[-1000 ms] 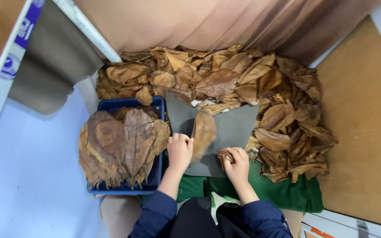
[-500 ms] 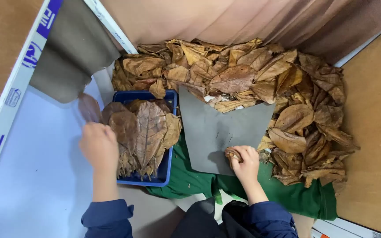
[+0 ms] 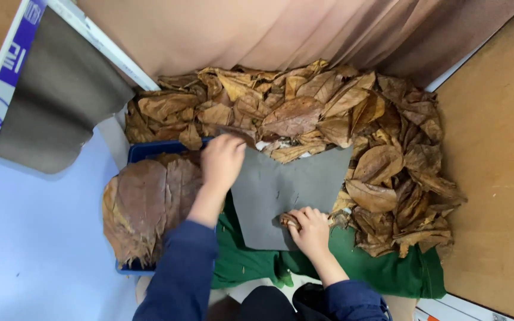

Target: A person picks up dried leaves from a pile, smooths them out on a grey board, and stacks them neatly into a blue plastic bin.

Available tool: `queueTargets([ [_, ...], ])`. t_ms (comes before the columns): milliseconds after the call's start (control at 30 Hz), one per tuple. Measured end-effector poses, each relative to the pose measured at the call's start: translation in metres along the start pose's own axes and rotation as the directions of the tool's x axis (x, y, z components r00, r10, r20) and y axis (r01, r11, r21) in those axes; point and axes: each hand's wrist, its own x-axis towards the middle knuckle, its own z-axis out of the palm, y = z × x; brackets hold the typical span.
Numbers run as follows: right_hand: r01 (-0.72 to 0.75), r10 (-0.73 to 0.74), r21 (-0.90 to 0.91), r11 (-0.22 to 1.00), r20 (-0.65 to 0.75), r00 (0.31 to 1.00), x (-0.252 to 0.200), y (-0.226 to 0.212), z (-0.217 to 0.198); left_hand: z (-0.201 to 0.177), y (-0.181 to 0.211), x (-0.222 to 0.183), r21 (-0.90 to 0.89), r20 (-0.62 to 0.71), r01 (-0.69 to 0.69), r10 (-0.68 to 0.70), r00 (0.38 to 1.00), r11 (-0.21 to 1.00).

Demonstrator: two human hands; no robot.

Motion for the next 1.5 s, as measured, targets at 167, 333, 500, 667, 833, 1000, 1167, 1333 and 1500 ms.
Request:
queueTargets([
  [167,0.04,-0.04,-0.001,0.999,-0.024,0.999,0.005,-0.004,-0.007,0.112,0.024,0.057,-0.05,0.403,0.252,-0.211,0.89,0.967],
  [333,0.042,-0.042,0.026,0.999,-0.001,0.999,0.005,-0.002,-0.005,0.145,0.035,0.077,0.097,0.574,0.295,-0.295,0.763,0.951],
  [500,0.069,-0.068,0.011,0.998,-0.036,0.997,0.005,-0.002,-0.006,0.12,0.041,0.074,-0.178,0.289,0.153,-0.096,0.952,0.972],
  [667,-0.007,0.013,0.107,0.994,-0.052,0.999,-0.001,0.007,0.001,0.008,0.079,0.045,-0.309,0.397,0.389,-0.254,0.882,0.868],
  [833,-0.048,0.156,0.341,0.939,-0.298,0.942,0.006,0.014,-0.034,-0.009,0.086,-0.092,-0.405,0.588,0.598,-0.305,0.75,0.692],
  [1000,-0.253,0.398,0.44,0.861,-0.274,0.875,0.001,0.021,-0.056,-0.069,0.118,-0.152,-0.393,0.813,0.833,-0.277,0.512,0.389],
  [1167,-0.184,0.249,0.258,0.948,-0.245,0.937,0.001,0.017,-0.041,-0.055,0.12,-0.217,-0.253,0.584,0.39,-0.182,0.791,0.885],
  [1333,0.157,-0.157,-0.003,0.988,-0.025,0.987,0.027,-0.017,-0.029,-0.059,0.141,-0.22,-0.202,0.532,-0.069,0.169,0.829,0.977],
  [1500,0.24,-0.232,-0.311,0.92,0.062,0.971,0.083,-0.003,-0.002,-0.048,0.146,-0.233,-0.165,0.599,-0.01,0.109,0.793,0.986],
])
